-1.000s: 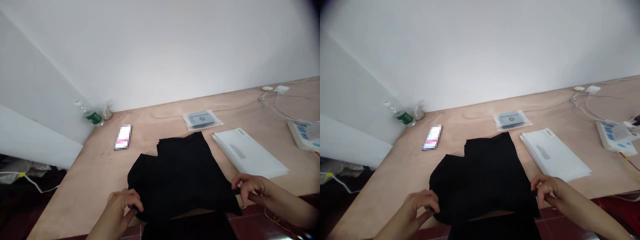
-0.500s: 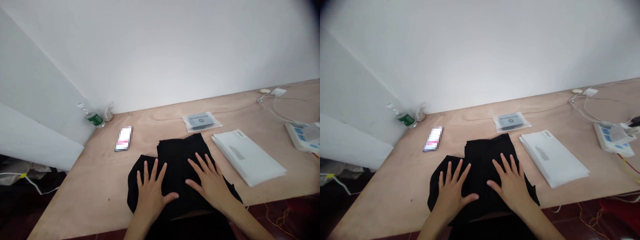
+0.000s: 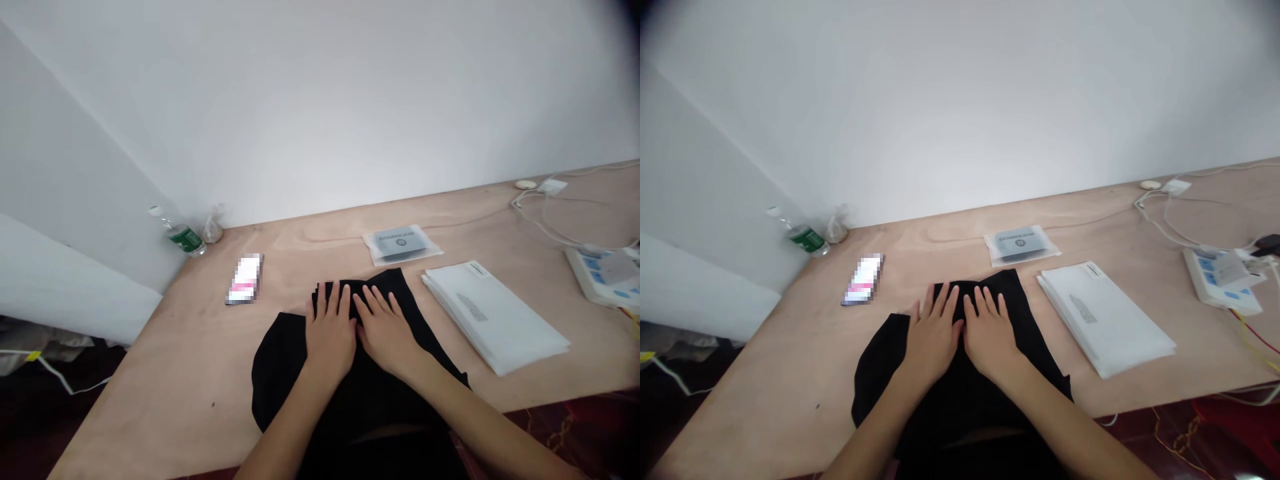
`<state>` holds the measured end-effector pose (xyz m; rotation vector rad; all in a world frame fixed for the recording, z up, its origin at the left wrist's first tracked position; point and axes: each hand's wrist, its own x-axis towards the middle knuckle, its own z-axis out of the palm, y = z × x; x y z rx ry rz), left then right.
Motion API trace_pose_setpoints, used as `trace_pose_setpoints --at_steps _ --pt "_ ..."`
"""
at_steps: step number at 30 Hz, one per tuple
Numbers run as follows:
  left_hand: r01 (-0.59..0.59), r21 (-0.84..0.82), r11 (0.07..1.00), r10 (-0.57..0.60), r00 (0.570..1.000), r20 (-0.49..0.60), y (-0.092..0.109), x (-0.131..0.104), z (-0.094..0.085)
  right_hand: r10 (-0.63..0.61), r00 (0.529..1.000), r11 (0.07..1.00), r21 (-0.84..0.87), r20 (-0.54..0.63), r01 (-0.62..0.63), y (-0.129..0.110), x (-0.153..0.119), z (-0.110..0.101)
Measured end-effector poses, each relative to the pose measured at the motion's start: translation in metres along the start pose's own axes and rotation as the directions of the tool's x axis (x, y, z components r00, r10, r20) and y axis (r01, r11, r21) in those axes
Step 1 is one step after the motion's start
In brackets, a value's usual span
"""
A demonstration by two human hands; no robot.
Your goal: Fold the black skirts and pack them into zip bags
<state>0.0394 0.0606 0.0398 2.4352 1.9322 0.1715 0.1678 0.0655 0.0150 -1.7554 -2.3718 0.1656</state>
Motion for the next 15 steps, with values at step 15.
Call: trace_pose_setpoints --at_steps 15 --pt "0.216 -0.068 0.974 -0.214 0.976 0.03 -0.03 0.032 0.053 0.295 0.94 0.949 -0.06 -0.173 -0.309 0.046 0.032 0.052"
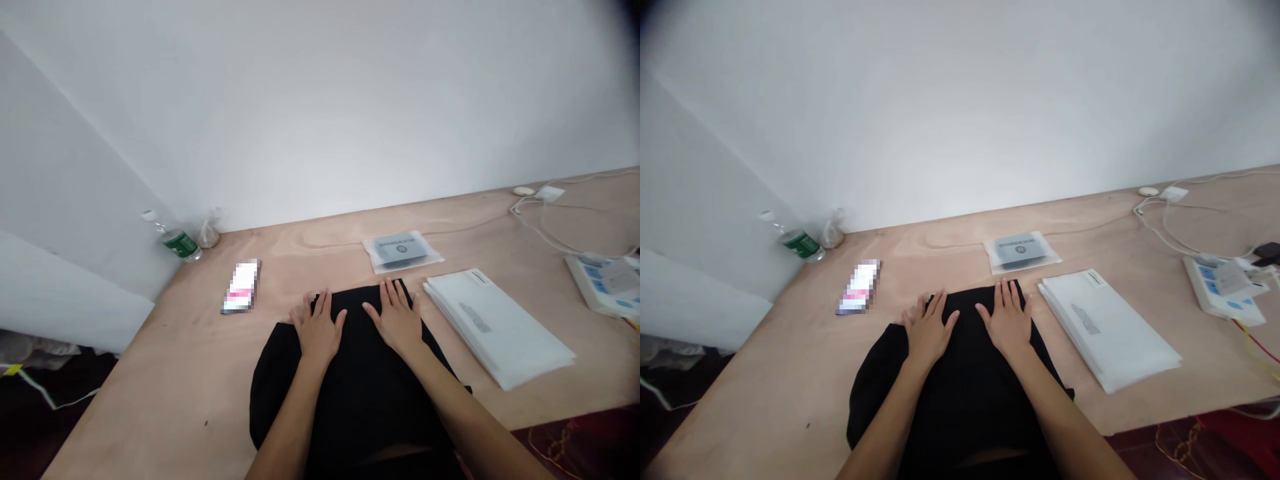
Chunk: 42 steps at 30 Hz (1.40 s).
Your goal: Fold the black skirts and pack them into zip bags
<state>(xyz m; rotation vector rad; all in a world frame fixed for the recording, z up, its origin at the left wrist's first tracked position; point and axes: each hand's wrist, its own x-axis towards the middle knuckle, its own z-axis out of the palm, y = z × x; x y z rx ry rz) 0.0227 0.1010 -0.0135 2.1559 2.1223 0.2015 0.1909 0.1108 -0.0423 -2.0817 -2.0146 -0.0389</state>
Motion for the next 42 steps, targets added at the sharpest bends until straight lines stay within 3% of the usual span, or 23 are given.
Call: trace_pose_setpoints --at_steps 3,10,15,18,21,24,28,32,37,42 --pt "0.024 -0.034 0.999 -0.023 1.0 0.02 -0.005 0.002 -0.001 0.076 0.996 0.997 -0.005 -0.039 -0.076 0.008 0.004 0.001" --pt "0.036 -0.049 0.998 -0.033 0.998 0.06 -0.007 0.001 -0.006 0.095 0.995 0.993 0.068 -0.024 -0.093 0.009 0.004 0.001" --pt "0.021 -0.069 0.997 -0.015 0.997 0.081 -0.004 0.003 -0.01 0.153 0.988 0.923 0.359 -0.006 -0.141 0.006 0.004 -0.001" --pt "-0.007 -0.081 0.997 0.011 0.998 0.055 0.0 -0.005 -0.021 0.22 0.975 0.859 0.47 0.017 -0.202 0.012 0.012 -0.008" --pt "-0.05 -0.091 0.995 0.047 0.998 -0.034 0.0 -0.024 -0.039 0.328 0.942 0.731 0.614 0.065 -0.298 0.03 0.032 -0.018" --pt "0.022 -0.081 0.997 -0.027 0.998 -0.06 -0.01 -0.045 -0.049 0.398 0.897 0.522 0.757 0.191 -0.393 0.055 0.055 -0.028" --pt "0.162 -0.038 0.986 -0.161 0.987 0.01 -0.032 -0.058 -0.038 0.368 0.855 0.23 0.854 0.367 -0.466 0.076 0.079 -0.034" --pt "0.153 -0.007 0.988 -0.153 0.988 0.031 -0.043 -0.058 -0.019 0.331 0.84 0.011 0.888 0.43 -0.46 0.075 0.088 -0.035" --pt "0.183 -0.123 0.975 -0.181 0.983 0.03 -0.045 -0.057 -0.018 0.329 0.871 -0.171 0.93 0.365 -0.325 0.06 0.084 -0.056" --pt "0.184 -0.401 0.897 -0.248 0.962 -0.115 -0.05 -0.057 -0.043 0.278 0.912 -0.243 0.941 0.301 -0.236 0.051 0.056 -0.092"
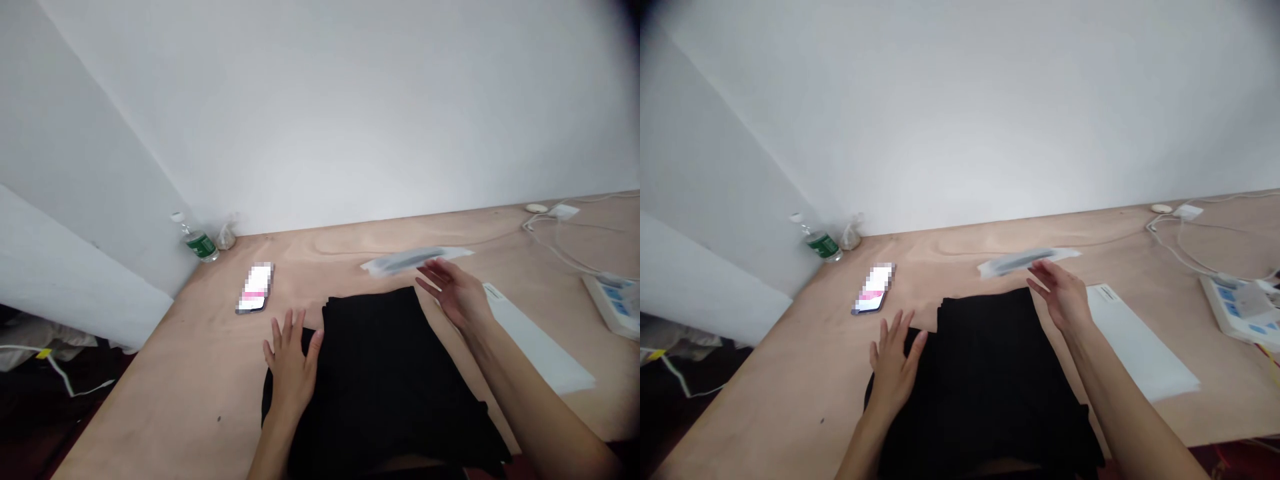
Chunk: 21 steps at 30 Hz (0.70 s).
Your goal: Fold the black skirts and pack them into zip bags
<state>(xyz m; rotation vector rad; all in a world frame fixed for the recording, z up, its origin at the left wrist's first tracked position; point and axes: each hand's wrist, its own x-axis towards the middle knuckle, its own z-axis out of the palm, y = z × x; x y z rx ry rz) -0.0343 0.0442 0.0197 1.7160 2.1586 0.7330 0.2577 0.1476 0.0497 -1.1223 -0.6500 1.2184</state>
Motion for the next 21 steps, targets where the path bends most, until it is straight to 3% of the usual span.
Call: trace_pose_setpoints --at_steps 4,7,10,12,14,16,21 --pt "-0.039 -0.35 0.936 0.006 0.995 -0.097 0.015 0.016 -0.024 0.081 0.99 0.991 -0.117 0.115 -0.067 -0.002 -0.033 0.001" --pt "-0.029 -0.513 0.858 0.073 0.995 0.066 0.036 0.03 -0.03 0.197 0.945 0.961 -0.244 0.261 -0.132 0.008 -0.051 0.008" --pt "-0.027 -0.559 0.829 0.229 0.927 0.296 0.058 0.037 -0.026 0.286 0.877 0.925 -0.351 0.385 -0.148 0.019 -0.062 0.014" --pt "-0.039 -0.559 0.829 0.29 0.883 0.368 0.068 0.037 -0.02 0.322 0.844 0.907 -0.396 0.429 -0.144 0.023 -0.066 0.016" --pt "-0.051 -0.551 0.833 0.307 0.872 0.382 0.073 0.035 -0.015 0.337 0.826 0.895 -0.426 0.452 -0.133 0.025 -0.069 0.019" --pt "-0.064 -0.544 0.837 0.312 0.872 0.377 0.075 0.03 -0.011 0.314 0.807 0.885 -0.463 0.5 -0.058 0.023 -0.071 0.024" --pt "-0.059 -0.541 0.839 0.313 0.865 0.392 0.078 0.02 -0.005 0.167 0.727 0.772 -0.547 0.666 0.323 0.012 -0.068 0.048"
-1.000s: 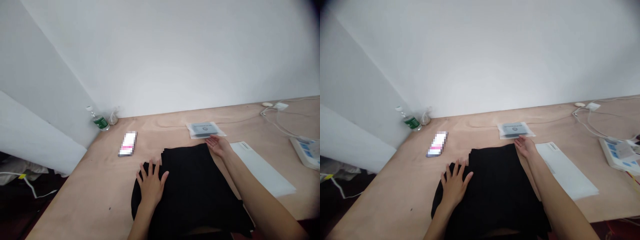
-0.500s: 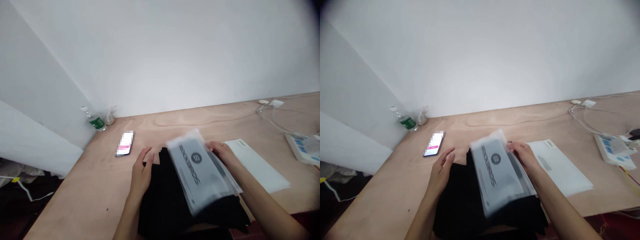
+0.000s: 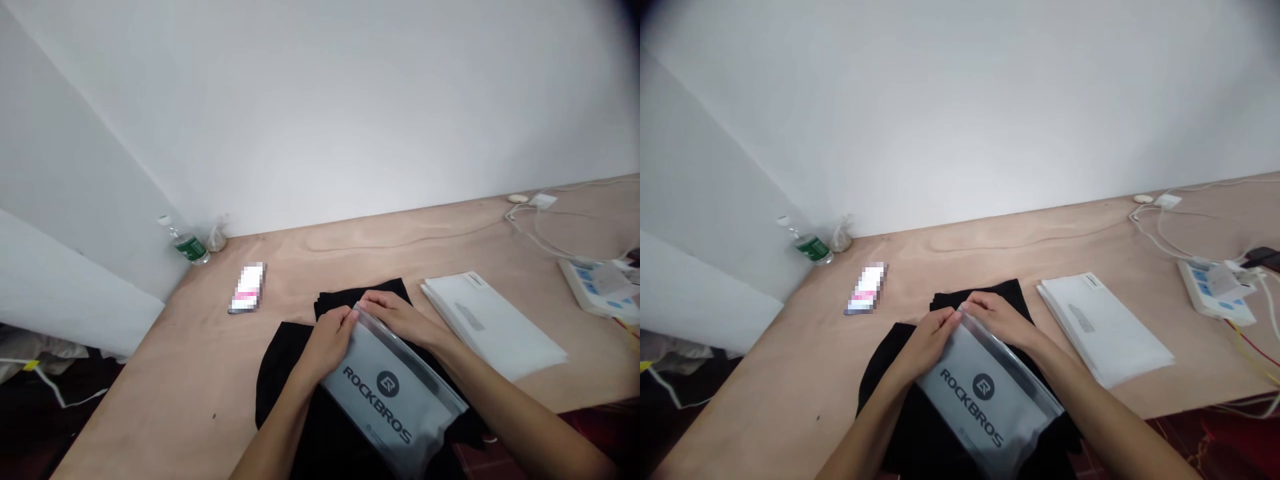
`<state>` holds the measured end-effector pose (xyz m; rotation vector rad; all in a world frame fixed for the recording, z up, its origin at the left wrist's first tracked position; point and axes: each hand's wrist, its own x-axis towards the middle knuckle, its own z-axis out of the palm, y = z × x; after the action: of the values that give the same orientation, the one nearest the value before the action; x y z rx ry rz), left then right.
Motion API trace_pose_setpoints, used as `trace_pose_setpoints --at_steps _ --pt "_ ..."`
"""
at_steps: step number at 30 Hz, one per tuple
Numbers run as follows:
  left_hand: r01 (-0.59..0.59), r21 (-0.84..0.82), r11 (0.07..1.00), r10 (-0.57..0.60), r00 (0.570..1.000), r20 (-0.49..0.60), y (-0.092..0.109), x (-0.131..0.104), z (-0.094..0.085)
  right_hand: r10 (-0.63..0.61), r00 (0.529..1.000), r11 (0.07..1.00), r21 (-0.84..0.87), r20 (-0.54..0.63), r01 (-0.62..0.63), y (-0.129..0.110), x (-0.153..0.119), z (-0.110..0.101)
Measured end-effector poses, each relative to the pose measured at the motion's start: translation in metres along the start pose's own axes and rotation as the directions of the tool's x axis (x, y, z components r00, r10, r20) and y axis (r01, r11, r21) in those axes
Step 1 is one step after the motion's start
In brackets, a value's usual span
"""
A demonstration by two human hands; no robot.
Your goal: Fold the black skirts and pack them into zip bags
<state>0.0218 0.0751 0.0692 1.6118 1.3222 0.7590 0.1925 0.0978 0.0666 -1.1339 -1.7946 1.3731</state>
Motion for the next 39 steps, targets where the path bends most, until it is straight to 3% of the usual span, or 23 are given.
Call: trace_pose_setpoints --at_steps 3,10,17,23,26,29,30,31,33,35,36,39 --pt "0.031 -0.028 0.999 -0.033 0.998 -0.045 -0.004 0.0 -0.005 -0.016 0.998 0.997 -0.073 0.057 0.021 -0.005 0.002 -0.003" --pt "0.136 -0.179 0.974 -0.168 0.97 -0.177 -0.032 0.0 -0.041 0.058 0.98 0.993 -0.114 0.192 -0.036 0.004 -0.027 -0.03" --pt "0.176 -0.294 0.939 -0.242 0.949 -0.204 -0.047 -0.003 -0.043 0.102 0.977 0.993 -0.085 0.186 -0.087 0.01 -0.038 -0.038" --pt "0.158 -0.366 0.917 -0.273 0.918 -0.286 -0.05 -0.002 -0.049 0.288 0.936 0.913 0.238 0.2 -0.332 0.022 -0.044 -0.036" --pt "0.096 -0.42 0.902 -0.281 0.871 -0.403 -0.047 -0.001 -0.045 0.266 0.962 0.825 0.504 0.056 -0.257 0.03 -0.045 -0.026" --pt "-0.009 -0.477 0.879 -0.291 0.782 -0.551 -0.037 -0.009 -0.02 0.232 0.968 0.647 0.758 -0.093 -0.082 0.033 -0.045 -0.003" --pt "-0.037 -0.492 0.87 -0.289 0.77 -0.569 -0.033 -0.014 -0.008 0.23 0.965 0.605 0.795 -0.125 -0.041 0.033 -0.044 0.006" --pt "-0.054 -0.512 0.857 -0.289 0.774 -0.564 -0.029 -0.02 0.004 0.24 0.958 0.578 0.816 -0.158 -0.011 0.032 -0.044 0.014" --pt "-0.04 -0.559 0.828 -0.218 0.896 -0.387 -0.024 -0.033 0.023 0.296 0.933 0.548 0.836 -0.207 0.012 0.029 -0.045 0.024" --pt "-0.012 -0.508 0.862 -0.136 0.958 -0.253 -0.021 -0.043 0.029 0.35 0.903 0.532 0.846 -0.251 0.029 0.026 -0.046 0.025" --pt "-0.016 -0.466 0.885 -0.119 0.959 -0.258 -0.02 -0.045 0.026 0.359 0.897 0.531 0.847 -0.259 0.032 0.025 -0.047 0.022" --pt "-0.055 -0.353 0.934 -0.1 0.909 -0.405 -0.017 -0.042 0.004 0.329 0.918 0.567 0.824 -0.22 -0.005 0.024 -0.052 0.009"
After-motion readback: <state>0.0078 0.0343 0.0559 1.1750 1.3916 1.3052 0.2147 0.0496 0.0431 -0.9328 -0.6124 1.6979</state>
